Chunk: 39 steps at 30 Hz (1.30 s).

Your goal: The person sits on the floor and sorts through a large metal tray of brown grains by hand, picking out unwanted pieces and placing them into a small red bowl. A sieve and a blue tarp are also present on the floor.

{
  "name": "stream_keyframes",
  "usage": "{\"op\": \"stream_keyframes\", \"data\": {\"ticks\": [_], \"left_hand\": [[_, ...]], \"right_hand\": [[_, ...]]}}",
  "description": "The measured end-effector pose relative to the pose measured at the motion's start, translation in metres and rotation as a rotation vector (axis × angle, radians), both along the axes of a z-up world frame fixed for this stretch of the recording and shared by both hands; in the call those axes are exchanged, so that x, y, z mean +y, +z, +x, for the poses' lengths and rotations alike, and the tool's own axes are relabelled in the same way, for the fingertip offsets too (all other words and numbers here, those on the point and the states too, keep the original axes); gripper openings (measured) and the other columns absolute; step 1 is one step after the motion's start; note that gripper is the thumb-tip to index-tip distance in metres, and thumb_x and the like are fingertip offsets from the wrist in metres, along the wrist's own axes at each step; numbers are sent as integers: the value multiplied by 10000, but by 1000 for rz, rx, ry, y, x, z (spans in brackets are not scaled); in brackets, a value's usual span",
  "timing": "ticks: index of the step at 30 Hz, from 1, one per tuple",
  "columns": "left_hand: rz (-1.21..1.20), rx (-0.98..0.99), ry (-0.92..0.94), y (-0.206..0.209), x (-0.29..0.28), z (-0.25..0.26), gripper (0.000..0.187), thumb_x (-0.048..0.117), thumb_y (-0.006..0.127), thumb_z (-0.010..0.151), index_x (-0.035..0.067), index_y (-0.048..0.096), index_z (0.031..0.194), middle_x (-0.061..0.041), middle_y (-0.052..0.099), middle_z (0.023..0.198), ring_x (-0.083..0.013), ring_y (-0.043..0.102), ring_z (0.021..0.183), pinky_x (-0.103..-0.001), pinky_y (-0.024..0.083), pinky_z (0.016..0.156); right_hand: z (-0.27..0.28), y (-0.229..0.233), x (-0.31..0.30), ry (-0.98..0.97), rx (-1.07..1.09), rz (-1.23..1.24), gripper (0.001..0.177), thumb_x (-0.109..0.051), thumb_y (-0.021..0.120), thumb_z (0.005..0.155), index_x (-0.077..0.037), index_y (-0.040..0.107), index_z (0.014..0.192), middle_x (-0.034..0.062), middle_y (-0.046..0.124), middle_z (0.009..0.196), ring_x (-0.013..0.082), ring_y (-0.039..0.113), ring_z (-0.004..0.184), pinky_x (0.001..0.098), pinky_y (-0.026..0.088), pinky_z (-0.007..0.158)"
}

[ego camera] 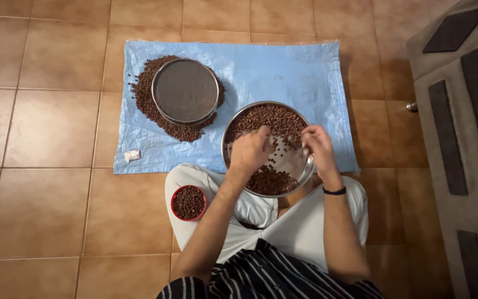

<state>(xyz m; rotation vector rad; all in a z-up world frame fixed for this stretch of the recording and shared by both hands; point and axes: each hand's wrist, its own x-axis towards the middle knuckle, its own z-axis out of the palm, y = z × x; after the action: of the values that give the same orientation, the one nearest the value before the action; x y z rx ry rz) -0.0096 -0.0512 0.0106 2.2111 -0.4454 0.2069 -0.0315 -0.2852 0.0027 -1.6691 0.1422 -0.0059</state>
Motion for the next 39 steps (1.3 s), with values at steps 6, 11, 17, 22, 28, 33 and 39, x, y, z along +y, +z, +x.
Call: {"op": "stream_keyframes", "data": {"ticks": [6,11,17,22,28,33,39], "left_hand": [[154,-38,-78,-19,-23,4,178,93,626,866,101,655,1042,-172,719,850,-383,714,730,-496,560,618],[169,-104,-128,-26,-39,11,165,71,615,860,89,670,1015,-157,718,846,-359,721,739,-471,571,633],[238,-171,-156,-29,-53,16,163,51,625,821,84,688,967,-153,724,868,-334,734,751,-441,581,625],[300,-103,-151,-33,-52,16,136,42,621,837,69,666,963,-167,731,824,-332,739,742,-440,584,627],[387,-31,-181,-31,-49,15,146,22,608,835,59,634,973,-173,728,771,-335,739,728,-432,591,623],[187,-90,-120,-23,-40,8,99,80,643,857,87,628,955,-153,742,800,-344,721,712,-458,561,611],[-883,640,-130,-19,-24,6,95,222,610,988,144,599,935,21,526,638,-103,436,498,-275,325,436]], "right_hand": [[-6,31,30,52,-165,-1025,159,-117,689,897,-121,763,1039,84,709,925,300,661,781,428,531,690],[-7,40,35,78,-173,-1084,245,-80,698,845,-112,738,1085,92,716,973,343,679,910,461,544,751],[-20,49,25,-23,-53,-1013,245,-63,683,861,-135,744,1087,85,674,862,297,654,774,428,536,705],[-27,51,24,14,-108,-1030,183,-83,708,861,-132,747,1033,66,662,836,275,644,770,415,536,694],[-25,40,27,81,-222,-1150,240,-50,679,812,-97,725,1042,82,690,940,306,671,946,430,558,790],[-25,31,27,115,-256,-1158,275,-30,655,789,-69,706,1057,95,706,1008,321,677,980,442,561,820],[-23,9,5,92,-188,-800,116,-84,668,915,-78,717,1021,71,685,912,246,631,823,359,497,691]]}}
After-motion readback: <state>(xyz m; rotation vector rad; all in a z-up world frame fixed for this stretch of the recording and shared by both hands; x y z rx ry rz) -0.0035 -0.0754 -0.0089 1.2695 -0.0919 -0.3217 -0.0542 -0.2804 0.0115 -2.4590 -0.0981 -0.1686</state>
